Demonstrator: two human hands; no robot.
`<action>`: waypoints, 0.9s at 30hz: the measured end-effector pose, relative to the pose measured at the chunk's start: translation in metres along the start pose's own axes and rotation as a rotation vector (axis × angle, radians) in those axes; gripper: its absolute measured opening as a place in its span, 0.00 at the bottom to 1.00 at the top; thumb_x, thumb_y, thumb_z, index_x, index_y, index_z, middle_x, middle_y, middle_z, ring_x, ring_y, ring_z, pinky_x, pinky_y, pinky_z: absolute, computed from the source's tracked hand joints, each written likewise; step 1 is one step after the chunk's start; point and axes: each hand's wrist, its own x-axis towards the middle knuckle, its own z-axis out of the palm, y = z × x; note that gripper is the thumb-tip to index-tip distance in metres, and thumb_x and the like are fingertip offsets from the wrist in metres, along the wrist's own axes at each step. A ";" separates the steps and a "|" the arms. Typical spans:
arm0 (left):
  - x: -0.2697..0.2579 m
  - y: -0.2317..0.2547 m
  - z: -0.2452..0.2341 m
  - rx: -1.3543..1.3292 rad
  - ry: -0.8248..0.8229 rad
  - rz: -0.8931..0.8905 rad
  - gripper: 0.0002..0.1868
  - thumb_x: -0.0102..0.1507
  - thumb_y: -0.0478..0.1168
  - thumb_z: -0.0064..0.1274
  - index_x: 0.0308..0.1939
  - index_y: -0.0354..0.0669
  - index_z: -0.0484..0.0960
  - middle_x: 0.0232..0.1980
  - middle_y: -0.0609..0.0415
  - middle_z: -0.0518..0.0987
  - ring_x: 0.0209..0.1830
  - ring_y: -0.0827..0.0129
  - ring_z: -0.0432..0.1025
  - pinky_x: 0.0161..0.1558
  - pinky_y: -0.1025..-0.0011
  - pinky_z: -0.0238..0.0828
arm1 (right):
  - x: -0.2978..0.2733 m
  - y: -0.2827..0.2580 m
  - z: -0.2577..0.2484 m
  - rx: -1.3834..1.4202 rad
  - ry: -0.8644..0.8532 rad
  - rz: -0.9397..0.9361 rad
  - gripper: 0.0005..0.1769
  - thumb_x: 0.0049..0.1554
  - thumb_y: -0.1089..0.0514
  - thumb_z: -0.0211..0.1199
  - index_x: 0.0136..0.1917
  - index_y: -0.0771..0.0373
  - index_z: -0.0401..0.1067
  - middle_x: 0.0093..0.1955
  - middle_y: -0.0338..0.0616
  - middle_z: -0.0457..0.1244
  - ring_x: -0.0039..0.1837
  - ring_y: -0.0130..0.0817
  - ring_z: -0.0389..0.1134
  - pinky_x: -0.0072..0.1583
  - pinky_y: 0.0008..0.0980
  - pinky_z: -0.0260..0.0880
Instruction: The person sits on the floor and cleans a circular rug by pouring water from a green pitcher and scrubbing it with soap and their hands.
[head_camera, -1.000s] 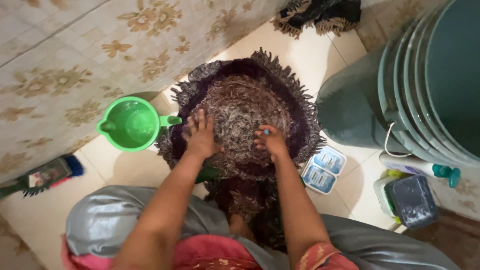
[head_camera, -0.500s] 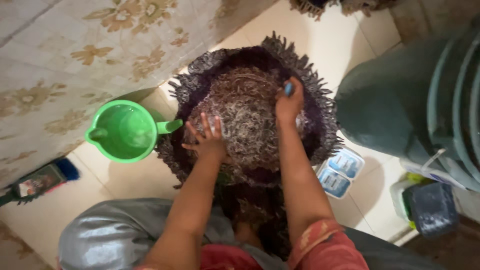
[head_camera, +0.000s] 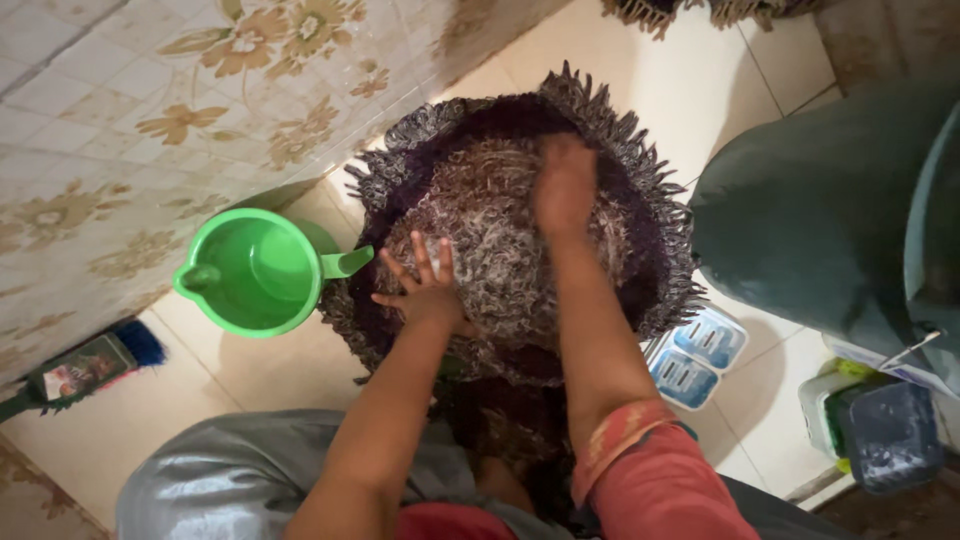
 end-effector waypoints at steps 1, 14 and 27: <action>0.000 -0.001 0.002 -0.008 0.014 0.009 0.87 0.44 0.70 0.73 0.78 0.63 0.10 0.78 0.45 0.02 0.74 0.23 0.05 0.65 0.15 0.38 | 0.000 0.008 -0.004 0.017 0.084 0.169 0.23 0.52 0.65 0.57 0.62 0.64 0.72 0.62 0.55 0.63 0.63 0.55 0.62 0.65 0.48 0.64; 0.003 0.001 0.003 0.014 0.011 0.009 0.88 0.44 0.70 0.73 0.79 0.60 0.10 0.78 0.44 0.02 0.73 0.23 0.04 0.65 0.16 0.39 | 0.009 -0.081 0.034 0.111 -0.251 -0.185 0.19 0.55 0.63 0.57 0.61 0.64 0.73 0.60 0.57 0.64 0.62 0.57 0.63 0.61 0.51 0.65; 0.001 -0.004 0.007 -0.028 0.049 0.039 0.88 0.43 0.68 0.75 0.79 0.63 0.12 0.78 0.45 0.02 0.73 0.22 0.04 0.63 0.13 0.36 | -0.013 -0.029 0.035 -0.103 -0.126 -0.069 0.13 0.54 0.62 0.55 0.53 0.63 0.71 0.57 0.58 0.63 0.62 0.55 0.62 0.64 0.51 0.64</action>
